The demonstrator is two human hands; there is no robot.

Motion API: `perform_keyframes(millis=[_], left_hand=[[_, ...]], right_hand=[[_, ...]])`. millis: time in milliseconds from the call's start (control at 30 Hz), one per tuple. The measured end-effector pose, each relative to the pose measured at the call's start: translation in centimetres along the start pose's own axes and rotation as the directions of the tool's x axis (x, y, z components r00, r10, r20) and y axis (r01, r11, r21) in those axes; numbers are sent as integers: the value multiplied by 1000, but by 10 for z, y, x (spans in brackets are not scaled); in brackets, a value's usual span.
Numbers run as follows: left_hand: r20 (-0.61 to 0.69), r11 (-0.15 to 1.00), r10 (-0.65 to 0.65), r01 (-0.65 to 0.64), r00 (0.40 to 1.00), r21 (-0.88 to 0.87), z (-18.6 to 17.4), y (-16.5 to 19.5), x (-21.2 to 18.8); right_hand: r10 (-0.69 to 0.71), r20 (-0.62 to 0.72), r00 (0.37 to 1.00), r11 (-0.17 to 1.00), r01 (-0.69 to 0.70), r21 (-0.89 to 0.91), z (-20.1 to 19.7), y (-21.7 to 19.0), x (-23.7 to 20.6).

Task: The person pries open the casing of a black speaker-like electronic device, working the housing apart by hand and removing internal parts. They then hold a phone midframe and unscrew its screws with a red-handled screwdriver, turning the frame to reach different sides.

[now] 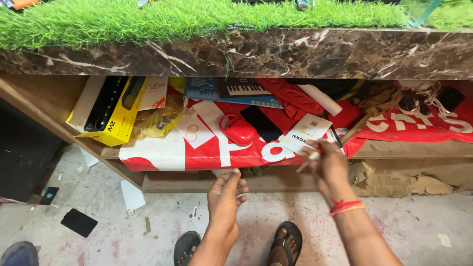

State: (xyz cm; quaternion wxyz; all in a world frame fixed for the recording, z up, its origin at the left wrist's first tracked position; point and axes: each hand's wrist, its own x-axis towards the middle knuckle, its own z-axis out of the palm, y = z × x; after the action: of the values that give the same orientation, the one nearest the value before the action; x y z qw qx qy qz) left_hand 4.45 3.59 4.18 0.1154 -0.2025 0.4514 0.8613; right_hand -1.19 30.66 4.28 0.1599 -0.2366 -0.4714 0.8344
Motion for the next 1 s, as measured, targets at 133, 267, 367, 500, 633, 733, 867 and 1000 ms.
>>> perform_keyframes(millis=[133,267,367,500,633,733,867,1000], left_hand=[[11,999,-43,43,999,-20,4,0,-2],[39,998,-49,50,998,-30,9,-5,-6],[42,996,-88,89,995,-22,14,-6,-7],[24,991,-130,131,991,-13,14,-3,-8],[55,993,-119,120,991,-15,14,-7,-6],[60,990,-137,138,989,-13,18,-15,-2],[63,991,-134,134,989,15,17,-20,0],[56,992,-127,125,990,34,12,-18,4]], right_hand=[[-76,-62,995,980,63,-190,-67,1,37],[35,-78,996,968,-53,-246,-81,17,50],[-19,-50,999,965,6,-263,-68,23,48],[59,-40,997,960,-68,-273,-56,17,44],[113,5,994,955,-108,-275,-61,11,44],[53,-13,998,933,-55,-355,-60,9,43],[-150,11,989,865,137,-483,-42,5,36],[-239,30,971,859,226,-460,-22,-6,22]])
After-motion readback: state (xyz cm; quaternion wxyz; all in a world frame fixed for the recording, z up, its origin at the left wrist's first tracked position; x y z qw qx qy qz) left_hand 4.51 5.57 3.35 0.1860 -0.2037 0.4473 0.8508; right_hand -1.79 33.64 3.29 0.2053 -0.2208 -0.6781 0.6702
